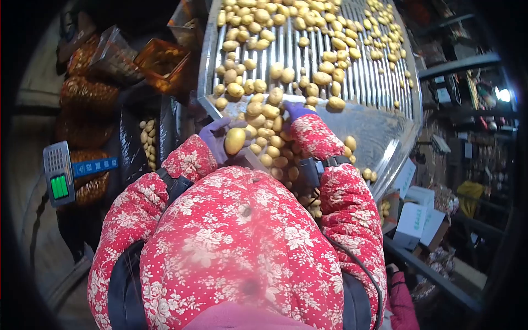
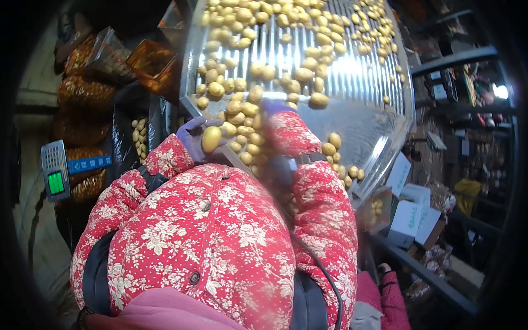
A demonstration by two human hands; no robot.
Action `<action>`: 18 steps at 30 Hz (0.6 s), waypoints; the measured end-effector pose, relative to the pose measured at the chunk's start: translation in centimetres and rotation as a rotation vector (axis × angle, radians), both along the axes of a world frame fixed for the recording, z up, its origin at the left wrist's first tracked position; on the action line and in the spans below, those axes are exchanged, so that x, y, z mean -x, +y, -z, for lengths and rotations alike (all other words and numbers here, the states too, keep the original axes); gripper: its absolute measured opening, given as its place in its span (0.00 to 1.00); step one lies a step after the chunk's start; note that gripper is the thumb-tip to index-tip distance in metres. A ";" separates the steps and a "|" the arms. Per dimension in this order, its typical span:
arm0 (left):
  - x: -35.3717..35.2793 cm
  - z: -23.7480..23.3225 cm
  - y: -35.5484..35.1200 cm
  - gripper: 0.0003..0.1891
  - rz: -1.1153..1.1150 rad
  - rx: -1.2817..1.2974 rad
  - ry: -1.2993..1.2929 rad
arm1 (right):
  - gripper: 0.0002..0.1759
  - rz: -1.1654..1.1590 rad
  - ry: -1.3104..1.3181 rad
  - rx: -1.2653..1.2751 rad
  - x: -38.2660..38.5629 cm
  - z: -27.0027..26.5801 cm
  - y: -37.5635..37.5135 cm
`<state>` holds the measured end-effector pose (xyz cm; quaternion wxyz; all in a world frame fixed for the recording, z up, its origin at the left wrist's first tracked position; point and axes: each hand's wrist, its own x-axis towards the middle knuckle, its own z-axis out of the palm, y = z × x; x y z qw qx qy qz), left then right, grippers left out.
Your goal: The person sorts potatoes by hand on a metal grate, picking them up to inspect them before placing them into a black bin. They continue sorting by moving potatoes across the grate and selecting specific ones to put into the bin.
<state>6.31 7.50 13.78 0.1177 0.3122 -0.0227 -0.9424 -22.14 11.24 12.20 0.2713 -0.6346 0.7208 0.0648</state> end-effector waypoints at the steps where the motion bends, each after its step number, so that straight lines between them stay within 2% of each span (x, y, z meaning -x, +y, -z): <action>1: -0.6 0.7 -0.1 0.27 -0.051 -0.056 0.091 | 0.33 0.007 -0.005 0.059 0.2 0.1 0.4; 3: -1.9 1.6 -0.3 0.27 -0.079 0.010 0.093 | 0.21 0.029 -0.010 0.180 0.9 1.3 1.7; 4: -1.8 0.2 -0.2 0.27 -0.089 0.039 0.095 | 0.15 0.044 -0.012 0.237 1.2 0.7 2.3; 5: -2.0 -1.5 0.2 0.27 -0.074 0.291 -0.143 | 0.16 0.047 -0.044 0.162 1.7 -0.1 2.9; 6: -2.2 0.0 -0.1 0.27 -0.058 0.195 -0.106 | 0.17 0.040 -0.082 0.087 2.0 -1.2 2.7; 8: -4.4 3.3 -0.5 0.26 -0.071 0.052 -0.040 | 0.16 0.163 -0.121 0.179 1.2 -3.0 4.0; 9: -4.9 2.5 -0.4 0.25 -0.095 0.033 -0.106 | 0.19 0.333 -0.289 0.201 2.1 -1.8 4.8; 10: -6.1 1.7 -0.3 0.25 -0.114 -0.012 -0.023 | 0.22 0.499 -0.458 0.214 4.0 1.2 5.3; 11: -7.3 1.1 -0.1 0.26 -0.147 0.019 -0.075 | 0.22 0.238 -0.550 0.257 7.1 4.1 6.4; 12: -8.2 0.4 0.3 0.26 -0.168 0.041 -0.124 | 0.22 0.444 -0.889 0.156 5.4 2.7 6.0; 13: -7.2 2.7 0.4 0.26 -0.228 -0.004 -0.137 | 0.23 0.736 -1.288 0.074 3.6 1.0 5.4; 14: -8.0 2.7 0.5 0.26 -0.297 -0.026 -0.165 | 0.23 1.025 -1.574 0.018 1.6 -0.8 4.9; 15: -8.7 2.7 0.6 0.26 -0.359 -0.046 -0.184 | 0.23 1.046 -1.585 0.005 0.3 -1.2 4.3; 16: -10.0 3.3 0.8 0.25 -0.405 -0.051 -0.066 | 0.22 0.976 -1.527 0.000 -1.1 -1.7 3.7; 18: -11.6 3.5 1.7 0.25 -0.504 -0.006 -0.152 | 0.22 0.744 -1.339 0.007 -4.5 -2.0 2.6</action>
